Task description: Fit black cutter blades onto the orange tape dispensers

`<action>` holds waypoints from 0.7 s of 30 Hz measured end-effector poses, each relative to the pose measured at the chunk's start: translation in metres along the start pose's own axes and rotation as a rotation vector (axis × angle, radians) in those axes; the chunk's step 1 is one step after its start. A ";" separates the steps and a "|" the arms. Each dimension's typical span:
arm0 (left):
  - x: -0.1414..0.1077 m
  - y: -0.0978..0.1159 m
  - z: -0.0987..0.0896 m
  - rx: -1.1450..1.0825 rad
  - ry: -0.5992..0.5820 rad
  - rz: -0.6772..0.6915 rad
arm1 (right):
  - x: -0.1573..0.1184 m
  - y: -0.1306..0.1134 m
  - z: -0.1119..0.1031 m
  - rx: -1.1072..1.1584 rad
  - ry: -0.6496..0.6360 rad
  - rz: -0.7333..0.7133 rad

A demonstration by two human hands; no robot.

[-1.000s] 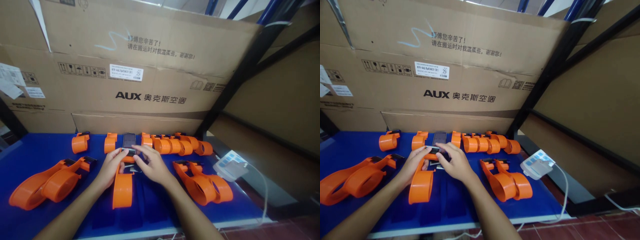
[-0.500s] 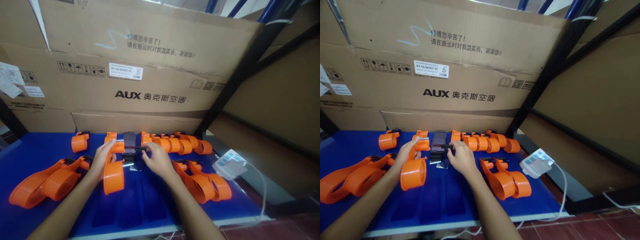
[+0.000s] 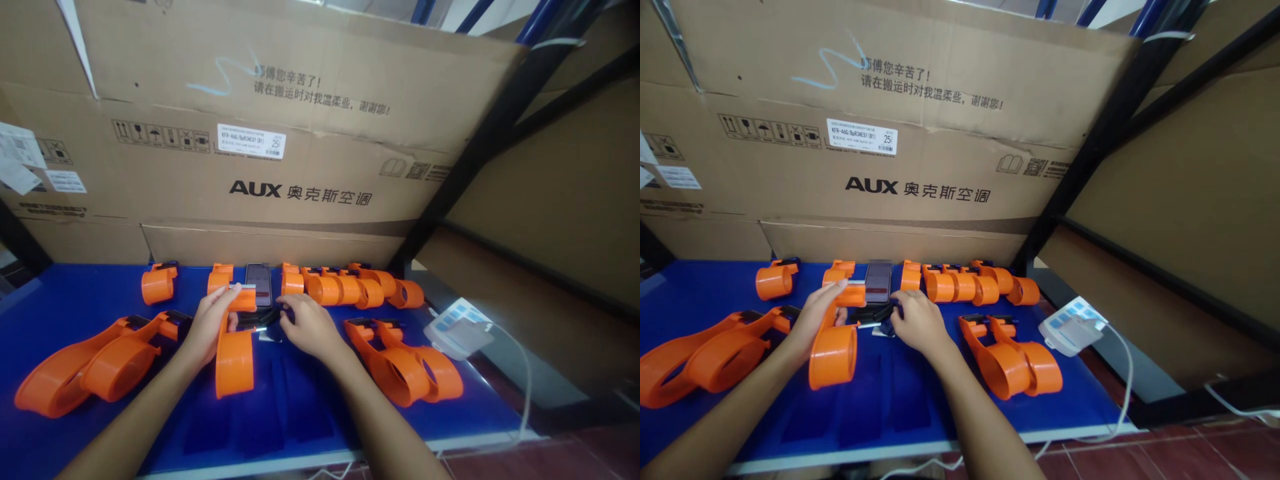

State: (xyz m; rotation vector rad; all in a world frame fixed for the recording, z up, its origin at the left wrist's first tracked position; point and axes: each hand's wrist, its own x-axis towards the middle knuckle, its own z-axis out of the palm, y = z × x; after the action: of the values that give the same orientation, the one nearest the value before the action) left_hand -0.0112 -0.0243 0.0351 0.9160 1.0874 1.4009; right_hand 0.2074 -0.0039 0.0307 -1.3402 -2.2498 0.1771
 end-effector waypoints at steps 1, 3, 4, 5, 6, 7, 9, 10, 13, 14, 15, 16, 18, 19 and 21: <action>0.000 -0.002 0.000 0.019 -0.015 0.010 | 0.001 0.000 -0.001 0.018 0.022 -0.002; 0.000 -0.005 0.001 0.063 -0.059 0.030 | 0.002 -0.002 -0.003 0.105 0.064 -0.021; 0.000 -0.007 0.002 0.085 -0.084 0.039 | 0.003 -0.004 -0.004 0.175 0.076 -0.035; -0.001 -0.009 0.002 0.105 -0.108 0.046 | 0.004 -0.006 -0.003 0.256 0.081 -0.048; -0.001 -0.010 0.003 0.122 -0.128 0.051 | 0.004 -0.008 -0.002 0.340 0.081 -0.057; -0.002 -0.012 0.004 0.135 -0.144 0.054 | 0.004 -0.010 0.000 0.422 0.079 -0.059; -0.003 -0.013 0.005 0.152 -0.171 0.057 | 0.004 -0.014 0.007 0.568 0.083 -0.045; -0.003 -0.014 0.005 0.158 -0.181 0.060 | 0.005 -0.016 0.010 0.635 0.091 -0.028; -0.004 -0.016 0.005 0.171 -0.204 0.069 | 0.006 -0.019 0.020 0.831 0.116 0.035; -0.004 -0.016 0.005 0.176 -0.211 0.071 | 0.006 -0.020 0.021 0.883 0.115 0.053; -0.005 -0.016 0.006 0.180 -0.220 0.072 | 0.006 -0.021 0.022 0.922 0.113 0.068; -0.005 -0.016 0.006 0.186 -0.231 0.072 | 0.007 -0.021 0.023 0.947 0.112 0.081; -0.006 -0.016 0.008 0.198 -0.252 0.080 | 0.007 -0.023 0.022 0.961 0.122 0.101; -0.006 -0.016 0.009 0.203 -0.259 0.086 | 0.006 -0.023 0.021 0.958 0.133 0.111; -0.007 -0.017 0.011 0.213 -0.264 0.099 | 0.006 -0.025 0.019 0.942 0.160 0.126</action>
State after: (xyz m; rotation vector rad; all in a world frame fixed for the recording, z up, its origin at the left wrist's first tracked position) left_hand 0.0052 -0.0300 0.0223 1.2851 1.0126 1.2164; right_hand 0.1764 -0.0082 0.0251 -0.9078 -1.5773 0.9895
